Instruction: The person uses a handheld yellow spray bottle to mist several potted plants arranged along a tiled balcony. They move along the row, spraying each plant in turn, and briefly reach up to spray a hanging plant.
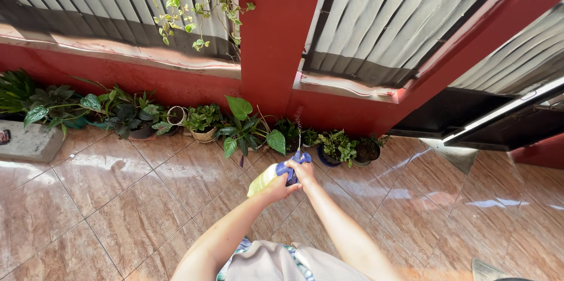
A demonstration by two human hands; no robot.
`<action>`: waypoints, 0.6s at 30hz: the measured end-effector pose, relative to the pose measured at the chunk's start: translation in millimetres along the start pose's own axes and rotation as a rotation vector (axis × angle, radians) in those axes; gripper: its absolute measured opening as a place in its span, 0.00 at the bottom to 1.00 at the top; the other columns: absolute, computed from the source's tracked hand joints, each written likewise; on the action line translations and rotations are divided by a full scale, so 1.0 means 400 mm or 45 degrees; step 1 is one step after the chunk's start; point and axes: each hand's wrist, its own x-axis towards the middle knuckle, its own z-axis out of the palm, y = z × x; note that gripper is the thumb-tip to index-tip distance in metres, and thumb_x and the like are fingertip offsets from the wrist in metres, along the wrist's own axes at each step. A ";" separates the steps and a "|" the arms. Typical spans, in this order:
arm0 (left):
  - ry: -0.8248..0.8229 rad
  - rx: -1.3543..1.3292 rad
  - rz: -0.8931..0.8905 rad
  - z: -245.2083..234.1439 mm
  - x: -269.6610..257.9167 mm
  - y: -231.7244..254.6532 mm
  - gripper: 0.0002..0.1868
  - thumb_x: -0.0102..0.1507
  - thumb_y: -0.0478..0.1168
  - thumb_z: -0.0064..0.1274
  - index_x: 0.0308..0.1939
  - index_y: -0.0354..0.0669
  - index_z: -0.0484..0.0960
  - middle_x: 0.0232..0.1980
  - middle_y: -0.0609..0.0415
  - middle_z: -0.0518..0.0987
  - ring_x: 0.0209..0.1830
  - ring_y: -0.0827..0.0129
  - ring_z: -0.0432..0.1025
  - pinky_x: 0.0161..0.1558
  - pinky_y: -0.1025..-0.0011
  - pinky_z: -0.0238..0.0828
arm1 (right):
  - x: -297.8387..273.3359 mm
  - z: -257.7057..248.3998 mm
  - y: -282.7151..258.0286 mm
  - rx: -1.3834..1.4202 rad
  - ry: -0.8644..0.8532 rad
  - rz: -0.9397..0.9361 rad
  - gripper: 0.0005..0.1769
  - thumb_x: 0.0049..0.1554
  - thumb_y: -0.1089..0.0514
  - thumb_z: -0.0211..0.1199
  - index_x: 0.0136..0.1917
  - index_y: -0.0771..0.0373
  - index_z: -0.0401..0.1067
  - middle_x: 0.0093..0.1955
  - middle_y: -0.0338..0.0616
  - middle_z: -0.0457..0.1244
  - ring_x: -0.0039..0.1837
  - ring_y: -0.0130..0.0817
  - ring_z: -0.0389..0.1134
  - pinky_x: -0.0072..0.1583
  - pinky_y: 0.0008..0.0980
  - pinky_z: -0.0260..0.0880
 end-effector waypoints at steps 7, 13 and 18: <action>-0.028 0.018 -0.026 -0.013 -0.011 0.037 0.25 0.60 0.62 0.58 0.37 0.46 0.71 0.23 0.57 0.80 0.21 0.72 0.78 0.32 0.75 0.78 | 0.005 -0.005 -0.006 -0.008 0.021 -0.001 0.31 0.31 0.39 0.77 0.45 0.57 0.82 0.50 0.47 0.72 0.62 0.39 0.71 0.61 0.41 0.69; 0.110 0.164 0.065 -0.055 0.007 0.113 0.33 0.58 0.68 0.59 0.43 0.42 0.72 0.41 0.38 0.82 0.49 0.49 0.79 0.51 0.56 0.76 | -0.028 -0.077 -0.124 -0.035 0.056 -0.074 0.35 0.34 0.39 0.75 0.51 0.60 0.80 0.55 0.51 0.71 0.66 0.44 0.68 0.64 0.42 0.67; 0.091 0.118 0.081 -0.051 0.037 0.100 0.29 0.58 0.69 0.58 0.36 0.48 0.70 0.23 0.54 0.79 0.27 0.64 0.79 0.38 0.67 0.77 | -0.048 -0.096 -0.146 -0.004 0.072 -0.077 0.35 0.35 0.40 0.75 0.50 0.63 0.79 0.55 0.53 0.71 0.66 0.45 0.68 0.64 0.42 0.67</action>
